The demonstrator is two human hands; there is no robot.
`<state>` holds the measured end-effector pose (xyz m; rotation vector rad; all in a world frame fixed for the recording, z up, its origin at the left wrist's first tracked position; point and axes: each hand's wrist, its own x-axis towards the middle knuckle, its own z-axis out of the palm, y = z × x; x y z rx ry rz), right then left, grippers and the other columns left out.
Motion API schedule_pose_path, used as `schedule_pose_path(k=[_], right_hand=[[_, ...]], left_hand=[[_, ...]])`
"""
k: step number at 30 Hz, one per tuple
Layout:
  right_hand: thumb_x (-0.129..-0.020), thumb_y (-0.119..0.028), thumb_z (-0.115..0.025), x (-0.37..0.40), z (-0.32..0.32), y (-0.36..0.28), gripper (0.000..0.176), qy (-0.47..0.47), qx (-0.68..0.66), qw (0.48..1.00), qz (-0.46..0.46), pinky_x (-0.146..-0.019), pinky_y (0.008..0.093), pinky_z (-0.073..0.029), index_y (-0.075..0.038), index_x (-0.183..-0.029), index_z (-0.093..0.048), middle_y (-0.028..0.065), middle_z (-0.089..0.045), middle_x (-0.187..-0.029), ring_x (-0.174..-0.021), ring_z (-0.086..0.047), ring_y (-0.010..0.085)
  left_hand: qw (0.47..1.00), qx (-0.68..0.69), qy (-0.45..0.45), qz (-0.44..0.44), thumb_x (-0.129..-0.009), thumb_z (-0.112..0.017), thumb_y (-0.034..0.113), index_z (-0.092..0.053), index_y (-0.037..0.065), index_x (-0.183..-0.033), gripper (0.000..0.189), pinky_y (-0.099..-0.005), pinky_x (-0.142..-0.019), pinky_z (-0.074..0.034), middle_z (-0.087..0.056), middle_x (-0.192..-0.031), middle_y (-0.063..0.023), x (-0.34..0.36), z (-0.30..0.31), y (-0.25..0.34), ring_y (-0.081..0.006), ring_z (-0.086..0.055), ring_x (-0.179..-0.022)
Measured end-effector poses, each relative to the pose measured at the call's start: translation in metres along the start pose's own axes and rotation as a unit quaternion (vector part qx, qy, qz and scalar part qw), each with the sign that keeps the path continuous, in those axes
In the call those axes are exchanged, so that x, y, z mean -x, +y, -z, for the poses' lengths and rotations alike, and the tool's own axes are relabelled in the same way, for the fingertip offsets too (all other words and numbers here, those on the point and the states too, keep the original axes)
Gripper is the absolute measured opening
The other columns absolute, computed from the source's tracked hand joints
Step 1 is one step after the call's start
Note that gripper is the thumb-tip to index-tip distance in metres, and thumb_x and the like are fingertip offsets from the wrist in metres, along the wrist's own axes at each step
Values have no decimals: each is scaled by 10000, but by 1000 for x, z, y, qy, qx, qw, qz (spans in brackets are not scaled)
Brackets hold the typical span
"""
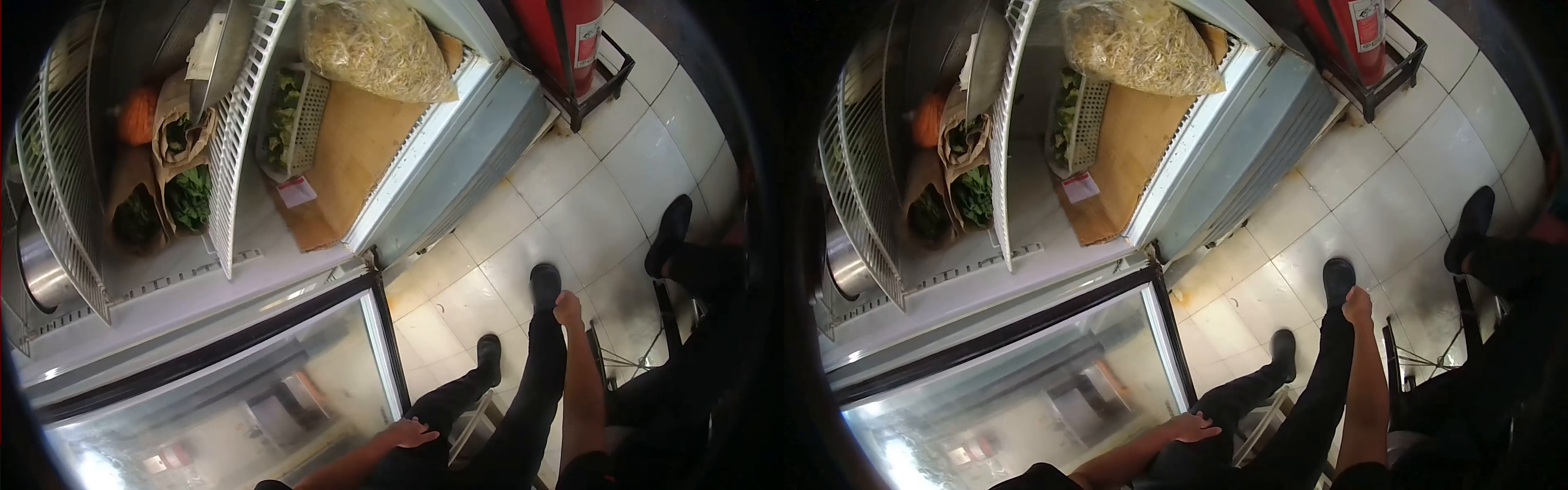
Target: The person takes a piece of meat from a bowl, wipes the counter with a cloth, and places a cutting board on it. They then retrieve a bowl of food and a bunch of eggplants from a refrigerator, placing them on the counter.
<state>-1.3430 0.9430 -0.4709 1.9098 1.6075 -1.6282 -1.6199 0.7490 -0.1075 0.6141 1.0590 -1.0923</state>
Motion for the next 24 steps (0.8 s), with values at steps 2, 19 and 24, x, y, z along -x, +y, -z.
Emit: schedule_pose_path(k=[2,19,24], right_hand=[[-745,-59,-564,-1,-14,18,120,-8,78,997,9,-753,436,-500,-41,-840,-637,212,-635,-847,-841,-613,386],[-786,-229,-570,14,19,4,217,-76,82,984,142,-477,373,-494,-51,-666,-600,111,-583,-576,-512,-606,233],[-753,-117,-569,20,58,-41,102,-8,93,994,63,-509,357,-520,-73,-745,-660,116,-636,-628,-530,-624,235]], left_hand=[[1000,-3,10,3,-834,-242,733,-367,124,-1388,832,-413,-1056,-297,-226,-1420,-311,6,-1,4,-423,-371,-1259],[991,70,114,2,-884,-190,668,-603,3,-1135,822,-460,-1024,-321,-538,-1235,-212,72,5,15,-387,-488,-1163],[941,140,224,-210,-975,-162,439,-504,-77,-1191,656,-423,-1025,-323,-494,-1239,-279,69,-11,11,-393,-448,-1191]])
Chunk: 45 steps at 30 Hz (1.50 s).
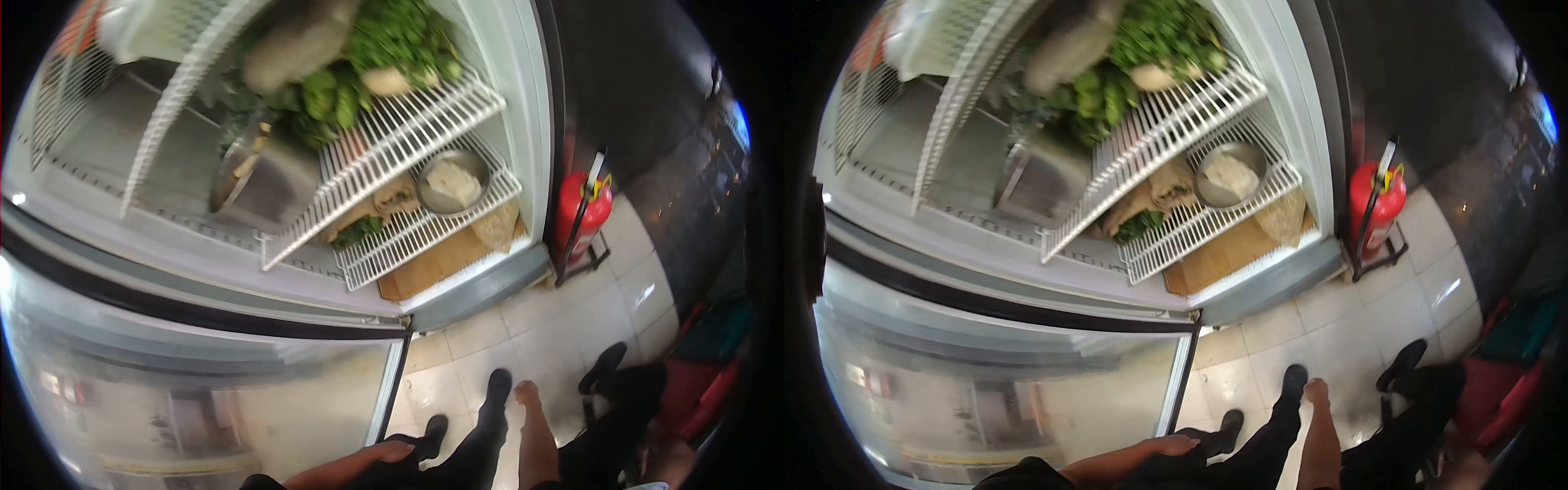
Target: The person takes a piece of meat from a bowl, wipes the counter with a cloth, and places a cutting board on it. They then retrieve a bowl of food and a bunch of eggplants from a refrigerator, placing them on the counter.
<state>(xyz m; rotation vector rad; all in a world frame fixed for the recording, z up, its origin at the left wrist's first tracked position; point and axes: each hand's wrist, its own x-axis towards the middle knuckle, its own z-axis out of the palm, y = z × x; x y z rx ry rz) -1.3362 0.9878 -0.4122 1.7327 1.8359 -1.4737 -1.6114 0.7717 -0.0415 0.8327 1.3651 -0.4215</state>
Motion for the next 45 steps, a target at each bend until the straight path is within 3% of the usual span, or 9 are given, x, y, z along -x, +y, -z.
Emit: schedule_pose_path(k=[1,2,10,17,22,26,30,37,45], right_hand=[[-746,-123,-573,-11,-2,18,110,68,168,964,194,-574,355,-537,-71,-745,-670,128,-647,-634,-543,-632,263],[-728,-146,-596,5,35,-26,170,-27,80,996,-3,-717,350,-540,-50,-847,-670,168,-671,-798,-739,-662,306],[-736,-422,-646,110,196,-236,508,-56,231,969,68,-903,381,-474,-12,-1035,-641,179,-616,-1113,-1072,-575,317],[-895,-397,-532,216,254,-431,353,-248,68,901,348,-507,309,-416,-62,-861,-636,18,-563,-565,-499,-517,132],[-872,-269,-622,320,307,-594,376,-47,-257,816,516,-557,215,-459,5,-1124,-570,36,-597,-815,-634,-537,67],[-758,-300,-731,340,340,-685,627,285,-61,703,649,-897,424,-447,-38,-1257,-458,304,-443,-1247,-1176,-452,426],[-696,-309,-781,326,343,-714,598,175,-28,775,606,-997,478,-354,-31,-1142,-497,406,-321,-1301,-1288,-273,495],[-600,-263,-844,322,324,-726,445,297,-61,725,618,-713,402,-466,24,-786,-560,196,-591,-887,-814,-586,333],[-571,-48,-818,401,385,-577,352,300,-174,732,586,-760,333,-475,-17,-736,-509,160,-547,-1083,-922,-582,263]], left_hand=[[998,-28,6,-54,-979,-174,400,-469,-80,-1223,614,-422,-1031,-319,-476,-1260,-280,0,-4,-6,-386,-440,-1203],[993,-57,14,-106,-982,-186,362,-434,-84,-1254,577,-421,-1038,-315,-457,-1281,-281,1,-5,-8,-378,-432,-1216],[987,27,152,-44,-885,-395,325,-367,-77,-1322,595,-375,-1080,-270,-332,-1386,-283,24,-27,-55,-374,-343,-1292],[904,217,358,81,-849,-509,403,-342,-79,-1322,696,-411,-1005,-369,-478,-1255,-295,90,-41,-42,-390,-466,-1187],[907,255,326,83,-852,-487,460,-411,-67,-1284,686,-405,-991,-381,-485,-1253,-283,96,-51,-26,-391,-470,-1179],[889,274,366,40,-856,-479,462,-469,-49,-1253,647,-396,-976,-392,-529,-1206,-267,102,-50,-15,-378,-495,-1156],[866,293,403,26,-853,-499,454,-491,-45,-1240,632,-384,-938,-414,-593,-1120,-239,101,-64,-10,-354,-546,-1097],[872,255,417,-5,-849,-538,436,-560,-56,-1093,550,-398,-848,-457,-619,-1037,-239,99,-49,-8,-364,-588,-995],[869,294,397,-8,-848,-536,411,-555,-52,-1123,539,-403,-878,-441,-608,-1055,-245,114,-40,-16,-360,-579,-1007]])
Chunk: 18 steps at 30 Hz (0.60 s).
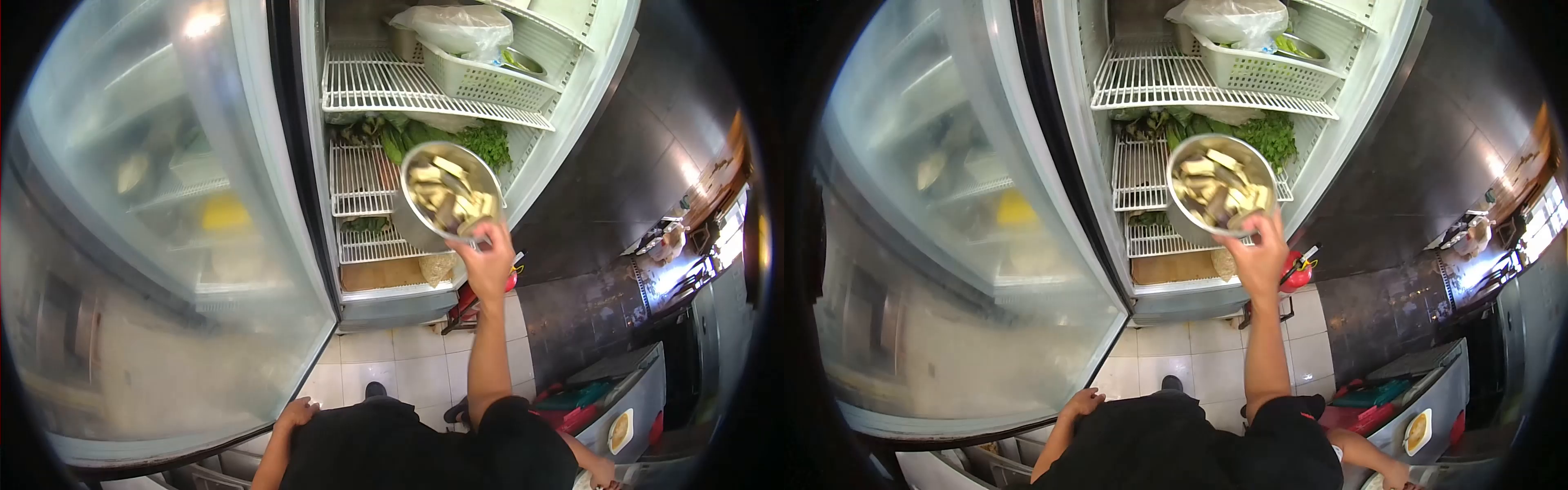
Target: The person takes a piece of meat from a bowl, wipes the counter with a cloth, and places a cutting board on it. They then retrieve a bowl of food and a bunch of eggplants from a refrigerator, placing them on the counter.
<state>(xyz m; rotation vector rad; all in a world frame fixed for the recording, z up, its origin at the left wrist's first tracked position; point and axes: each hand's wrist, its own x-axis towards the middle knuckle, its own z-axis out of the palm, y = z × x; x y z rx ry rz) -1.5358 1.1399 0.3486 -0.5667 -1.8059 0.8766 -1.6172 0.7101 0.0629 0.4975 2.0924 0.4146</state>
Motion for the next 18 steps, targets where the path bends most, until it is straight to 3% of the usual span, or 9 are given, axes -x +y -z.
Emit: schedule_pose_path(k=[3,5,6,8,10,12,14,16,18], right_hand=[[-553,-25,-810,13,25,9,342,13,41,997,63,-796,322,-470,-21,-735,-521,165,-546,-1155,-979,-587,270],[-549,-42,-811,15,28,15,333,21,100,988,119,-797,308,-470,-23,-736,-537,163,-557,-1168,-981,-596,262],[-545,-41,-809,19,30,17,330,7,94,986,135,-820,321,-465,-21,-744,-546,188,-537,-1207,-1004,-590,288],[-539,-32,-805,35,36,17,322,-16,71,989,126,-874,336,-447,-23,-760,-570,236,-490,-1285,-1090,-562,315],[-535,-3,-794,44,32,19,327,-13,18,991,129,-928,336,-419,-34,-762,-561,274,-431,-1335,-1170,-518,331],[-527,-6,-811,55,28,20,349,-35,17,989,145,-947,354,-411,-44,-765,-559,311,-370,-1360,-1208,-480,362],[-518,-6,-824,63,23,18,360,-53,11,986,158,-940,362,-423,-49,-763,-563,331,-334,-1373,-1221,-466,378],[-529,-2,-814,71,21,16,339,-76,-2,983,167,-936,363,-426,-43,-751,-561,328,-324,-1382,-1227,-455,387],[-535,-4,-811,76,19,16,330,-88,-14,983,158,-932,361,-428,-40,-747,-560,325,-328,-1381,-1228,-456,386]], left_hand=[[997,-55,-27,-43,-864,-513,377,-566,-48,-1107,493,-409,-893,-434,-594,-1083,-255,-4,-7,-1,-376,-566,-1032],[977,-30,2,-210,-926,-445,322,-570,-27,-1107,413,-421,-909,-427,-571,-1104,-271,-29,16,40,-406,-528,-1079],[973,-11,52,-225,-939,-439,328,-557,-20,-1129,413,-422,-892,-434,-563,-1117,-267,-20,37,79,-406,-523,-1081],[918,108,186,-334,-936,-487,247,-560,-16,-1114,326,-372,-793,-467,-607,-1029,-229,8,76,167,-350,-595,-930],[820,152,312,-455,-861,-597,112,-577,0,-1094,260,-342,-758,-470,-617,-958,-156,43,113,251,-301,-597,-867],[725,77,357,-584,-809,-636,69,-579,-2,-1083,289,-337,-768,-470,-611,-961,-152,72,145,312,-306,-591,-862],[649,14,387,-655,-785,-649,65,-581,-9,-1060,293,-358,-783,-471,-600,-998,-161,85,162,359,-320,-582,-891],[658,-43,404,-634,-795,-654,128,-556,-16,-1103,354,-392,-883,-424,-563,-1088,-184,74,167,388,-345,-536,-1012],[682,-62,413,-601,-795,-657,155,-549,-15,-1116,379,-400,-885,-417,-561,-1074,-184,53,160,401,-349,-533,-1002]])
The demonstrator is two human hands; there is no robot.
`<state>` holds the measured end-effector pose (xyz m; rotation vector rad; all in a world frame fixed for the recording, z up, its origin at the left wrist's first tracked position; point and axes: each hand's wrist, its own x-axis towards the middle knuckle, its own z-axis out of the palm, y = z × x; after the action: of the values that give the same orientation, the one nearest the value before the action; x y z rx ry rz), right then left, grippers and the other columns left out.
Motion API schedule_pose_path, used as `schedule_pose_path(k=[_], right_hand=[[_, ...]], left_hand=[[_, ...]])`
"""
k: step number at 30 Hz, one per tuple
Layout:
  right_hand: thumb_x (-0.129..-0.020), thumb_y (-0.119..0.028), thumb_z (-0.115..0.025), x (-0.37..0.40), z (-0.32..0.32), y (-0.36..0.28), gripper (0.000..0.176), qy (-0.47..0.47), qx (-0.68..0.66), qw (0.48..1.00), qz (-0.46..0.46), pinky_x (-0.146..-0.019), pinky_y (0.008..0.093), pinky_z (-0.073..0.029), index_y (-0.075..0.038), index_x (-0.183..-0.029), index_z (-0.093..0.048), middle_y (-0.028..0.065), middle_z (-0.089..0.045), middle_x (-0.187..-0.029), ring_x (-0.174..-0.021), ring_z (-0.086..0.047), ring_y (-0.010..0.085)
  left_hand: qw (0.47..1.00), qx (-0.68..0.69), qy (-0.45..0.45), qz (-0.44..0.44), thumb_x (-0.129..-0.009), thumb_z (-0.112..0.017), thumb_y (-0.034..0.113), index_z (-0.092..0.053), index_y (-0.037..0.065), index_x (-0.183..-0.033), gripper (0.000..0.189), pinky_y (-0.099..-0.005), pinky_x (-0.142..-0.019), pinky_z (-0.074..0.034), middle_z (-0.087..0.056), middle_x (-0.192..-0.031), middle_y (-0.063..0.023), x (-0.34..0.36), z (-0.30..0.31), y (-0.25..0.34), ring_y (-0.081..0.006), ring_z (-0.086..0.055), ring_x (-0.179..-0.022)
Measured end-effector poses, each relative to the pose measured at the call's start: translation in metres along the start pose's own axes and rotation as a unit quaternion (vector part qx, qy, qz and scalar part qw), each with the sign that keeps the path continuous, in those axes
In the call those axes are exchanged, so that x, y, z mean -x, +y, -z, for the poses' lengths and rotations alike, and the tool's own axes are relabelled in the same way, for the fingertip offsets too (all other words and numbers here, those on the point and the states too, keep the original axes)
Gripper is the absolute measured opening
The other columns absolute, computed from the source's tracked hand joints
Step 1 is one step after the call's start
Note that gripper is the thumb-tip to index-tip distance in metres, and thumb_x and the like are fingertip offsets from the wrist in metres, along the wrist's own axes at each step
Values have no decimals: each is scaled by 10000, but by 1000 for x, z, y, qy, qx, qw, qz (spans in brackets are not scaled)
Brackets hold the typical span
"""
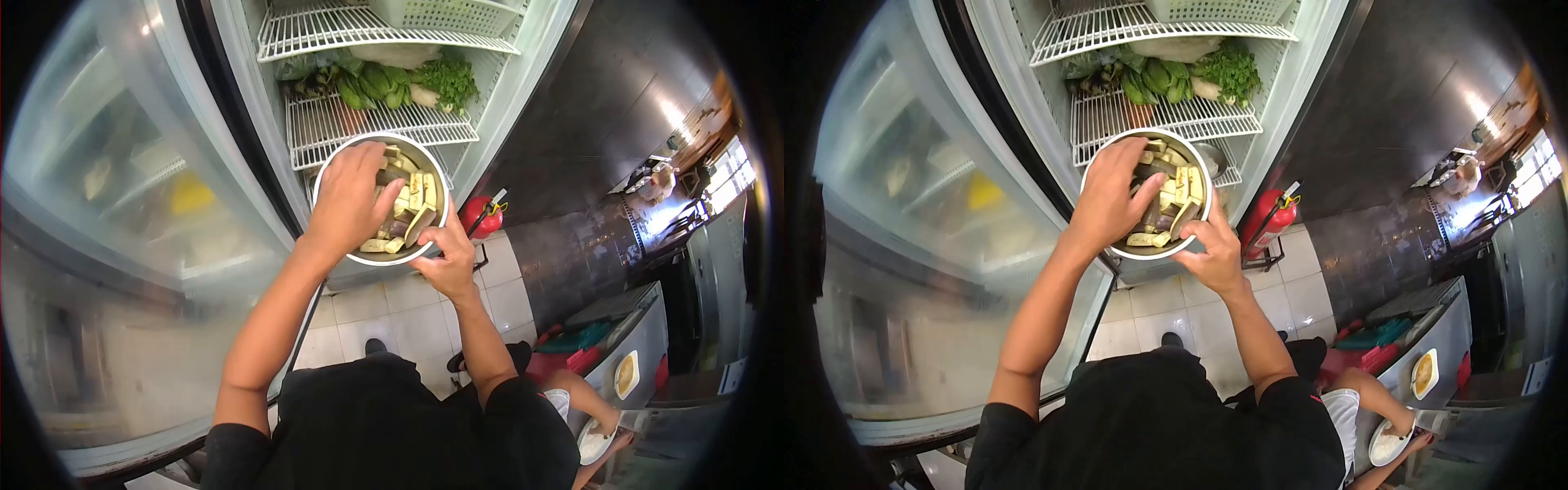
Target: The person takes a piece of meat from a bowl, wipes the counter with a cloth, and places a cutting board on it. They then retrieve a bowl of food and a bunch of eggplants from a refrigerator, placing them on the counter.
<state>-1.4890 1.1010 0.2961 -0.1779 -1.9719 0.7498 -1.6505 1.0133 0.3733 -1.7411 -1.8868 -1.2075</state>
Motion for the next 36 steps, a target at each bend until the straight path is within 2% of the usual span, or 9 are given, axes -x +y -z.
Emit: schedule_pose_path(k=[6,10,21,22,23,25,26,30,36], right_hand=[[-532,-20,-812,18,-11,-5,328,-28,19,999,-40,-920,353,-441,-38,-732,-552,294,-365,-1371,-1198,-480,393],[-537,-20,-815,33,-15,-4,333,-23,-36,995,-90,-924,360,-437,-45,-735,-548,291,-381,-1360,-1211,-476,375],[-541,-95,-860,55,-25,-13,358,-43,-90,975,-198,-880,345,-449,-36,-716,-553,203,-515,-1234,-1077,-565,298],[-540,-91,-859,56,-25,-12,351,-43,-105,969,-218,-880,346,-449,-38,-711,-557,198,-521,-1229,-1078,-565,295],[-539,-88,-859,57,-24,-11,345,-46,-121,963,-239,-880,348,-450,-40,-707,-561,193,-527,-1224,-1078,-565,292],[-538,-80,-856,62,-20,-10,336,-56,-129,955,-261,-887,347,-447,-38,-709,-570,197,-523,-1241,-1115,-550,300],[-538,-75,-854,56,-18,-9,334,-66,-108,966,-227,-893,348,-445,-36,-717,-575,203,-509,-1263,-1136,-538,307],[-534,-59,-847,51,-19,-13,332,-84,-92,973,-192,-913,351,-433,-31,-720,-573,216,-468,-1313,-1183,-508,324],[-538,-45,-840,49,-21,-14,330,-72,-88,973,-203,-922,345,-427,-24,-709,-559,207,-485,-1288,-1159,-523,309]], left_hand=[[994,-9,-106,36,-764,-684,213,-613,23,-801,206,-392,-739,-403,-549,-921,-152,20,-27,-19,-308,-492,-849],[983,-38,-150,95,-766,-688,264,-574,88,-1050,354,-497,-905,-367,-434,-1243,-220,48,-33,-14,-418,-429,-1135],[927,5,-291,238,-818,-616,332,-646,-20,-920,368,-468,-794,-449,-607,-955,-212,43,-31,-22,-368,-590,-899],[925,60,-334,172,-788,-644,361,-599,14,-1118,481,-490,-918,-406,-542,-1164,-244,50,-29,-33,-400,-513,-1100],[925,58,-333,170,-788,-644,361,-599,14,-1118,481,-490,-918,-406,-542,-1164,-244,53,-22,-38,-400,-513,-1100],[896,51,-440,-12,-740,-695,395,-456,89,-1315,694,-509,-1013,-334,-387,-1369,-232,63,-10,-39,-448,-351,-1261],[845,-1,-534,38,-698,-721,419,-305,189,-1418,863,-584,-1061,-209,-193,-1488,-189,61,-10,-35,-476,-181,-1337],[860,-5,-508,44,-671,-748,376,-339,177,-1390,851,-614,-1033,-237,-245,-1467,-172,69,-15,-33,-473,-227,-1320],[900,92,-425,0,-659,-755,212,-575,11,-994,430,-388,-865,-446,-574,-1131,-153,68,-13,-44,-325,-555,-1028]])
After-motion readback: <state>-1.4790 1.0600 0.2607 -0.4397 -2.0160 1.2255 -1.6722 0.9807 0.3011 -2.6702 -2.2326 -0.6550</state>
